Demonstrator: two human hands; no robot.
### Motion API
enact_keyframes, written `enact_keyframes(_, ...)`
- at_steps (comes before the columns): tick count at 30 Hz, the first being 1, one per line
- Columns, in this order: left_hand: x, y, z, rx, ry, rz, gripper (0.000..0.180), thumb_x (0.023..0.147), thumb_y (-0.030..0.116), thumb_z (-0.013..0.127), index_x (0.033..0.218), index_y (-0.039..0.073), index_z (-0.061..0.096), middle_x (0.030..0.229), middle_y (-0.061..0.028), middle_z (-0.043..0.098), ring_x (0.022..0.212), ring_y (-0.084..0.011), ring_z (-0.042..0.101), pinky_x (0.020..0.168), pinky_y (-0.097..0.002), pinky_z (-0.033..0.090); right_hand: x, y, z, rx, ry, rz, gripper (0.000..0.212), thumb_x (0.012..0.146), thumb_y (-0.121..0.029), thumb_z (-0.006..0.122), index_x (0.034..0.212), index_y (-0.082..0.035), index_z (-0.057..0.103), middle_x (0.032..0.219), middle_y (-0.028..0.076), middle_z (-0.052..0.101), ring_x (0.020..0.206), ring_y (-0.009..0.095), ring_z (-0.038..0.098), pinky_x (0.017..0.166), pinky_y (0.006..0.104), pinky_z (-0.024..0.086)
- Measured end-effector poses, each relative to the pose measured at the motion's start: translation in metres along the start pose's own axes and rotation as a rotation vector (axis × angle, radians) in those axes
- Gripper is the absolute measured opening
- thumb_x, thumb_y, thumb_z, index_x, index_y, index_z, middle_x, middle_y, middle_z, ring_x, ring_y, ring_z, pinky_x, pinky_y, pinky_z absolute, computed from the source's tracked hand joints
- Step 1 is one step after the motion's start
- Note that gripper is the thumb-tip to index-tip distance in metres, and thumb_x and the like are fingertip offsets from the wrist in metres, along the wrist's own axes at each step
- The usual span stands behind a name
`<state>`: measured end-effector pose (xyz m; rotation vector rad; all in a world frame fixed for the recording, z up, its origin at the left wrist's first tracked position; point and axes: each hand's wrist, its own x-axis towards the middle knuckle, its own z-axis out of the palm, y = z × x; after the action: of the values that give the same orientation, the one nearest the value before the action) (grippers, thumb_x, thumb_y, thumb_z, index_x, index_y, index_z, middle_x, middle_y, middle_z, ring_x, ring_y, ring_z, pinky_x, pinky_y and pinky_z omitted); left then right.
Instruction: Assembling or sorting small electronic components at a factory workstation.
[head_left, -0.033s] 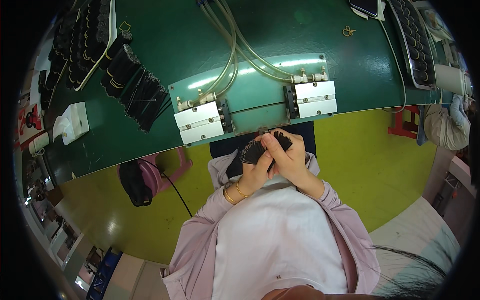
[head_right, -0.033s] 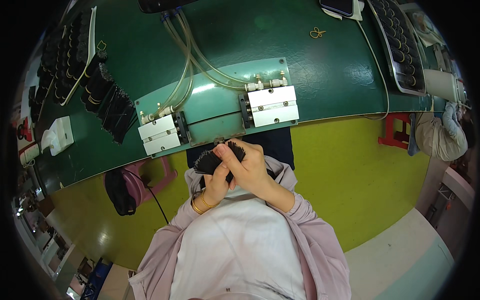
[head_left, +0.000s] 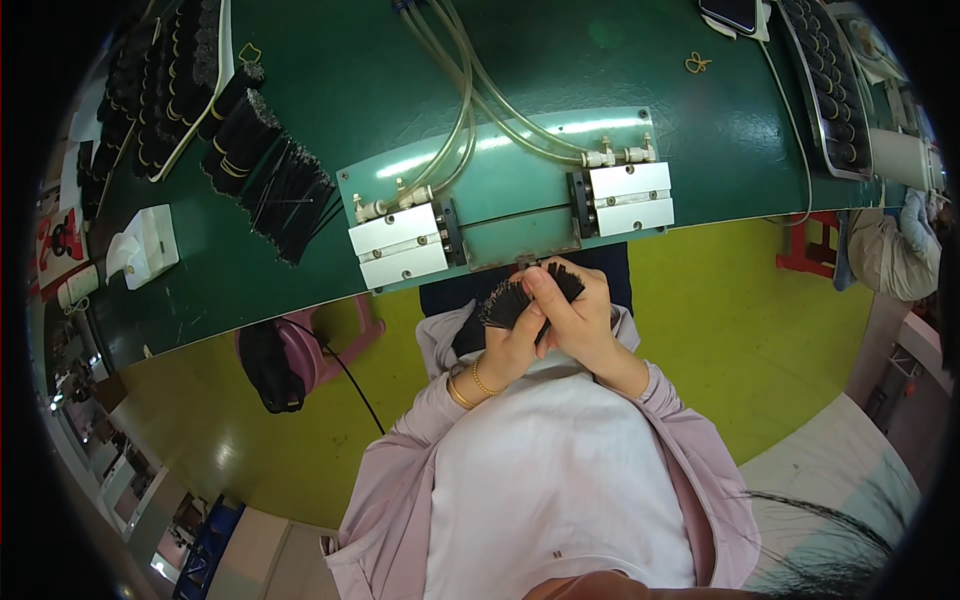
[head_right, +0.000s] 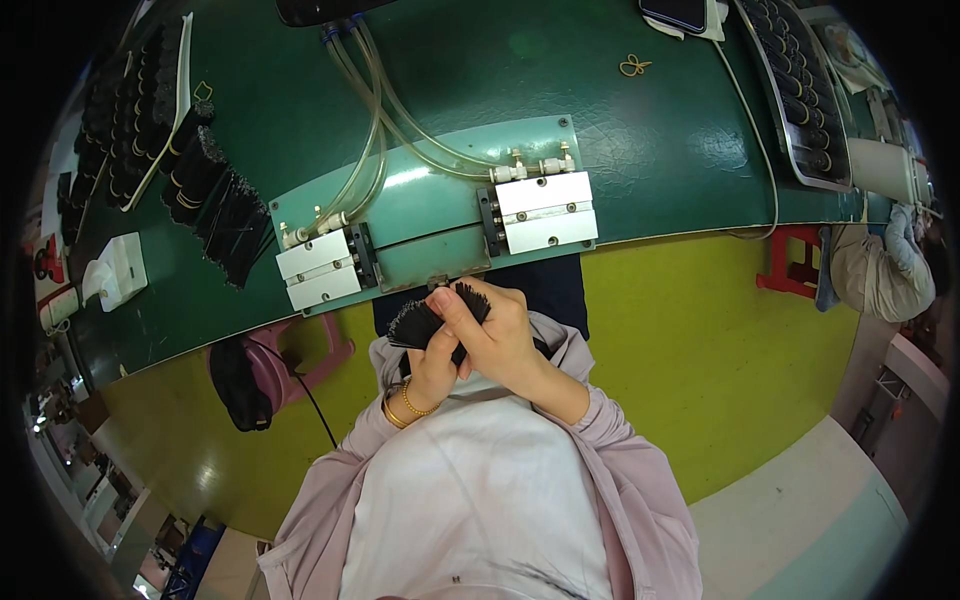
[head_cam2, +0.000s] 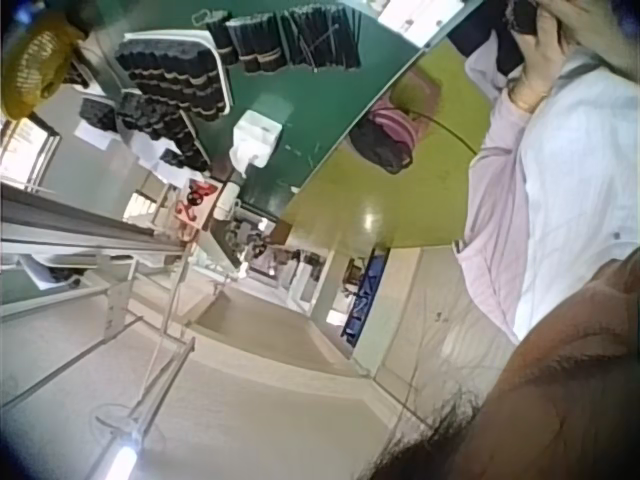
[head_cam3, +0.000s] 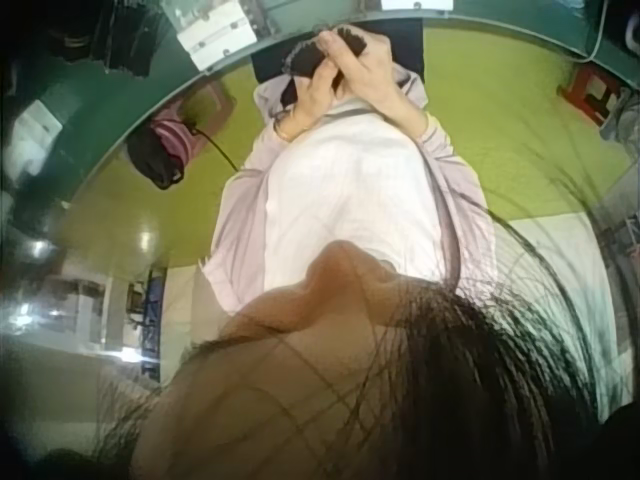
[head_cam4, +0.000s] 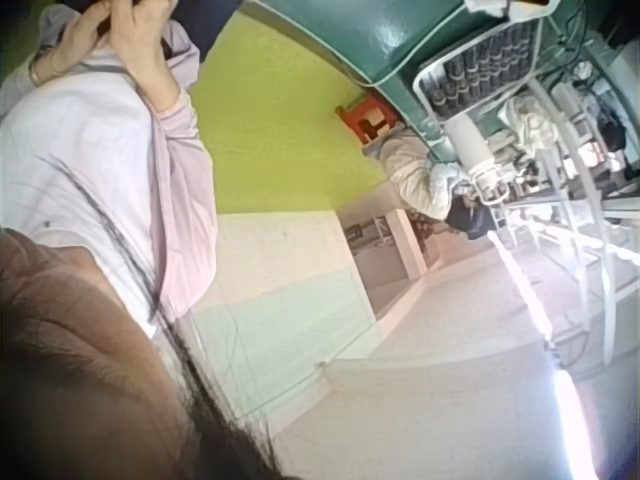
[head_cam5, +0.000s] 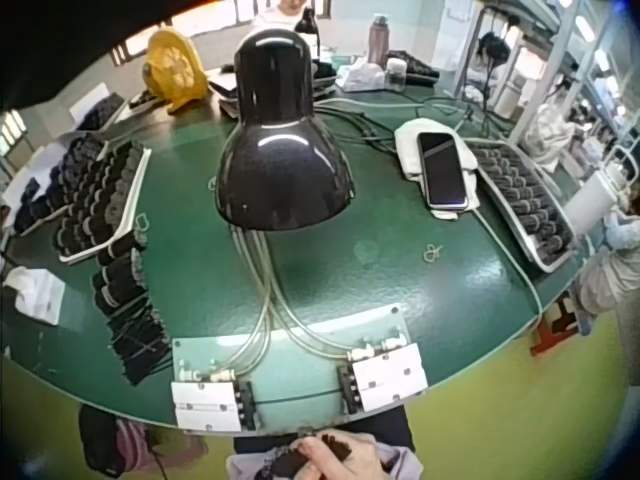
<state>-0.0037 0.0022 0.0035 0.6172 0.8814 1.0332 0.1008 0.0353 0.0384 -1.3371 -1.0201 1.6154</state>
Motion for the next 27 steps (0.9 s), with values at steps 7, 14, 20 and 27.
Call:
enact_keyframes(7,0.001,0.0,0.001,-0.006,0.007,0.008,0.016,0.09,0.015,0.043,0.094,0.001,0.048,0.063,0.0007,0.049,0.043,-0.002,0.041,0.038,-0.0158,0.031,0.0,0.0,-0.001,-0.01,-0.004,-0.011,0.029,0.088,-0.019,0.051,0.077,0.007,0.059,0.06,0.008,0.057,0.037,0.01,0.052,0.03,0.0207,0.037)
enact_keyframes(14,0.001,0.004,0.001,-0.038,0.019,-0.004,0.015,0.089,0.015,0.044,0.091,0.001,0.049,0.064,-0.0001,0.05,0.043,-0.0025,0.041,0.037,-0.0161,0.031,0.0,0.0,-0.001,0.018,-0.019,0.008,0.027,0.087,-0.018,0.051,0.079,0.006,0.059,0.057,0.006,0.057,0.037,0.011,0.053,0.03,0.0203,0.037)
enact_keyframes(20,0.002,0.01,-0.003,-0.073,-0.047,-0.043,0.015,0.088,0.014,0.043,0.085,0.001,0.049,0.06,-0.0021,0.051,0.041,-0.0033,0.04,0.036,-0.0165,0.03,-0.002,0.002,-0.007,0.023,-0.084,-0.015,0.023,0.087,-0.017,0.051,0.083,0.005,0.058,0.058,0.006,0.057,0.038,0.01,0.054,0.031,0.0196,0.038)
enact_keyframes(27,0.001,0.01,-0.002,-0.049,-0.092,-0.04,0.017,0.088,0.015,0.041,0.081,0.001,0.049,0.057,-0.0034,0.052,0.039,-0.0035,0.04,0.035,-0.0164,0.029,-0.006,0.0,-0.007,0.062,-0.072,0.005,0.019,0.086,-0.013,0.053,0.085,0.005,0.058,0.059,0.006,0.058,0.039,0.011,0.055,0.032,0.0195,0.038)
